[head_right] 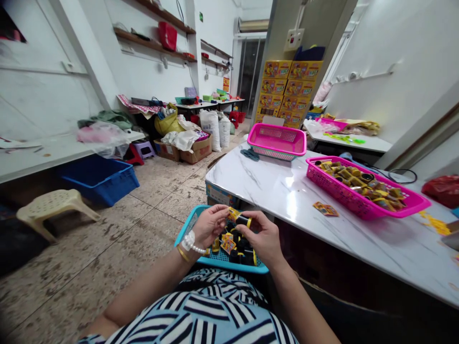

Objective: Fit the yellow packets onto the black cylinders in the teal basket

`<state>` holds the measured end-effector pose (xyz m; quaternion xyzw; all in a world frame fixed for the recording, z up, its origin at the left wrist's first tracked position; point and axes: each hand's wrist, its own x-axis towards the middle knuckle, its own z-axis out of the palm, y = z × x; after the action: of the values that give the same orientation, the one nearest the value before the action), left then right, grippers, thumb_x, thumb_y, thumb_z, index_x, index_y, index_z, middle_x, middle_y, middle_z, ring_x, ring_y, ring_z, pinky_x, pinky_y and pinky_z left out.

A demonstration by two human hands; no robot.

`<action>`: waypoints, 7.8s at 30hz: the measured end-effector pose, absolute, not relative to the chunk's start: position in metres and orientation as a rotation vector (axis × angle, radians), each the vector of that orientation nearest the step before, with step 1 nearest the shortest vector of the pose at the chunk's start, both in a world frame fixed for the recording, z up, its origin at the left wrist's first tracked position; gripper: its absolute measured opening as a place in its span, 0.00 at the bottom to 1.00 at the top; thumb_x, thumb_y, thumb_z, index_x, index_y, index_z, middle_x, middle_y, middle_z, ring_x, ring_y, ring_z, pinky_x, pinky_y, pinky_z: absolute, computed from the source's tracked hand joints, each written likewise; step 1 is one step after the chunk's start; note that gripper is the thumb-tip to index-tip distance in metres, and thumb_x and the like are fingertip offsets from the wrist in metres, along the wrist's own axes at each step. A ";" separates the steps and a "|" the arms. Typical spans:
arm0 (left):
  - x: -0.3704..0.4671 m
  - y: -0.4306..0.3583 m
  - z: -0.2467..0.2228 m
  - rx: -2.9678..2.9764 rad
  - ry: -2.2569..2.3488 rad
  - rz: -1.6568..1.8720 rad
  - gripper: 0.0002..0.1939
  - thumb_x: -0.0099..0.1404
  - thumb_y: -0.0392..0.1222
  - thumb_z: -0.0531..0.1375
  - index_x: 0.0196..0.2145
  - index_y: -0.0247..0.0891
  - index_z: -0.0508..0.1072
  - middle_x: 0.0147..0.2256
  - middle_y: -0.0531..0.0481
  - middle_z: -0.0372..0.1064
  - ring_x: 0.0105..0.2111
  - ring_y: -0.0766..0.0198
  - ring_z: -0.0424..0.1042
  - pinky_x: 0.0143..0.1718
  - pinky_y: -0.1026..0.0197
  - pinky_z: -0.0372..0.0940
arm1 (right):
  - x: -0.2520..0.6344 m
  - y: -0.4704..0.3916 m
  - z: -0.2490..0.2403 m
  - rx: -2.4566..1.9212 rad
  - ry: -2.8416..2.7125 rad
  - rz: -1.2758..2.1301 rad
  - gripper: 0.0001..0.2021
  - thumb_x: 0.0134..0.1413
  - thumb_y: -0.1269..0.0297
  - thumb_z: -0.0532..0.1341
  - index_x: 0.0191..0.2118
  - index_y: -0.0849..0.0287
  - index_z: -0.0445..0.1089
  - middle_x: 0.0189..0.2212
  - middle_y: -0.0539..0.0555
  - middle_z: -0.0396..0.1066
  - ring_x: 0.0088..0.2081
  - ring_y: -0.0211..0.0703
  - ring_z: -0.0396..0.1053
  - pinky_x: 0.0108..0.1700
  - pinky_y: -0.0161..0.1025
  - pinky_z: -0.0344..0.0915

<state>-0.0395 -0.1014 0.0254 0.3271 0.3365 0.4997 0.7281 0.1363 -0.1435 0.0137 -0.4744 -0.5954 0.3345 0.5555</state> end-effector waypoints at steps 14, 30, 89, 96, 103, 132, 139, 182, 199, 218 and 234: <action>-0.053 -0.103 0.019 1.137 0.794 0.869 0.22 0.48 0.47 0.73 0.36 0.30 0.76 0.27 0.49 0.72 0.26 0.68 0.69 0.31 0.64 0.64 | 0.134 -0.156 0.016 -1.128 -1.641 0.730 0.24 0.56 0.63 0.64 0.59 0.48 0.68 0.43 0.54 0.66 0.34 0.38 0.70 0.37 0.38 0.72; -0.055 -0.111 -0.001 1.216 0.769 0.868 0.23 0.53 0.54 0.69 0.37 0.31 0.75 0.27 0.49 0.71 0.26 0.69 0.67 0.30 0.66 0.62 | 0.133 -0.152 -0.017 -1.082 -1.482 0.754 0.09 0.49 0.63 0.69 0.39 0.53 0.76 0.41 0.55 0.71 0.39 0.44 0.73 0.39 0.42 0.76; -0.057 -0.120 -0.055 0.657 0.720 0.708 0.28 0.50 0.63 0.68 0.29 0.32 0.70 0.20 0.55 0.64 0.18 0.77 0.60 0.19 0.73 0.51 | 0.098 -0.147 -0.051 -0.985 -1.283 1.151 0.08 0.49 0.63 0.70 0.37 0.51 0.80 0.41 0.52 0.69 0.31 0.37 0.74 0.31 0.38 0.77; -0.097 -0.098 -0.047 1.001 1.018 0.660 0.25 0.54 0.62 0.66 0.29 0.33 0.73 0.17 0.54 0.65 0.16 0.72 0.61 0.19 0.68 0.54 | 0.115 -0.127 -0.052 -1.240 -1.615 1.147 0.22 0.60 0.53 0.58 0.58 0.53 0.68 0.41 0.55 0.74 0.28 0.40 0.75 0.25 0.38 0.74; -0.126 -0.088 -0.066 1.831 1.839 0.634 0.26 0.58 0.54 0.65 0.48 0.34 0.74 0.24 0.49 0.72 0.30 0.58 0.73 0.33 0.61 0.62 | 0.134 -0.081 -0.073 -1.803 -2.143 0.729 0.11 0.53 0.56 0.63 0.31 0.57 0.78 0.31 0.55 0.78 0.34 0.45 0.74 0.36 0.37 0.65; -0.078 -0.085 -0.082 1.169 1.301 0.817 0.15 0.60 0.50 0.64 0.30 0.33 0.74 0.22 0.52 0.70 0.19 0.72 0.64 0.20 0.69 0.58 | 0.138 -0.064 -0.093 -1.744 -2.134 0.826 0.10 0.54 0.64 0.59 0.41 0.59 0.72 0.24 0.48 0.76 0.23 0.37 0.69 0.26 0.32 0.60; -0.070 -0.085 -0.082 1.167 1.321 0.814 0.16 0.58 0.51 0.65 0.30 0.33 0.75 0.20 0.53 0.68 0.19 0.71 0.65 0.21 0.69 0.58 | 0.134 -0.071 -0.108 -1.801 -2.077 0.750 0.08 0.53 0.68 0.58 0.34 0.58 0.76 0.28 0.53 0.78 0.30 0.41 0.73 0.32 0.34 0.61; -0.067 -0.126 -0.033 1.388 1.419 1.238 0.10 0.60 0.45 0.63 0.30 0.36 0.80 0.32 0.46 0.77 0.35 0.61 0.73 0.41 0.60 0.67 | 0.091 -0.131 -0.051 -1.387 -1.329 0.969 0.20 0.57 0.48 0.60 0.23 0.58 0.69 0.19 0.48 0.65 0.22 0.37 0.60 0.25 0.34 0.60; -0.064 -0.132 -0.036 0.918 1.181 1.087 0.12 0.52 0.44 0.69 0.32 0.33 0.79 0.19 0.55 0.67 0.20 0.71 0.62 0.22 0.67 0.57 | 0.084 -0.135 -0.060 -1.306 -1.392 1.010 0.15 0.53 0.51 0.64 0.29 0.59 0.72 0.25 0.50 0.72 0.26 0.38 0.67 0.31 0.35 0.66; -0.083 -0.111 -0.067 0.490 1.036 0.907 0.09 0.53 0.36 0.69 0.30 0.30 0.75 0.21 0.52 0.69 0.14 0.78 0.58 0.12 0.73 0.42 | 0.118 -0.114 -0.098 -1.409 -2.491 1.106 0.16 0.44 0.71 0.65 0.43 0.57 0.75 0.39 0.54 0.77 0.40 0.44 0.72 0.42 0.37 0.65; -0.091 -0.104 -0.080 0.355 0.994 0.926 0.06 0.58 0.33 0.65 0.33 0.28 0.74 0.27 0.49 0.71 0.14 0.80 0.56 0.11 0.74 0.40 | 0.121 -0.101 -0.103 -1.260 -2.100 1.661 0.22 0.62 0.55 0.55 0.58 0.56 0.70 0.49 0.57 0.75 0.44 0.49 0.75 0.45 0.48 0.73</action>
<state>-0.0905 -0.1036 -0.0798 0.1632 0.4571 0.4259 0.7636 0.1211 -0.1009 -0.1032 -0.4242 -0.7068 0.5588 0.0910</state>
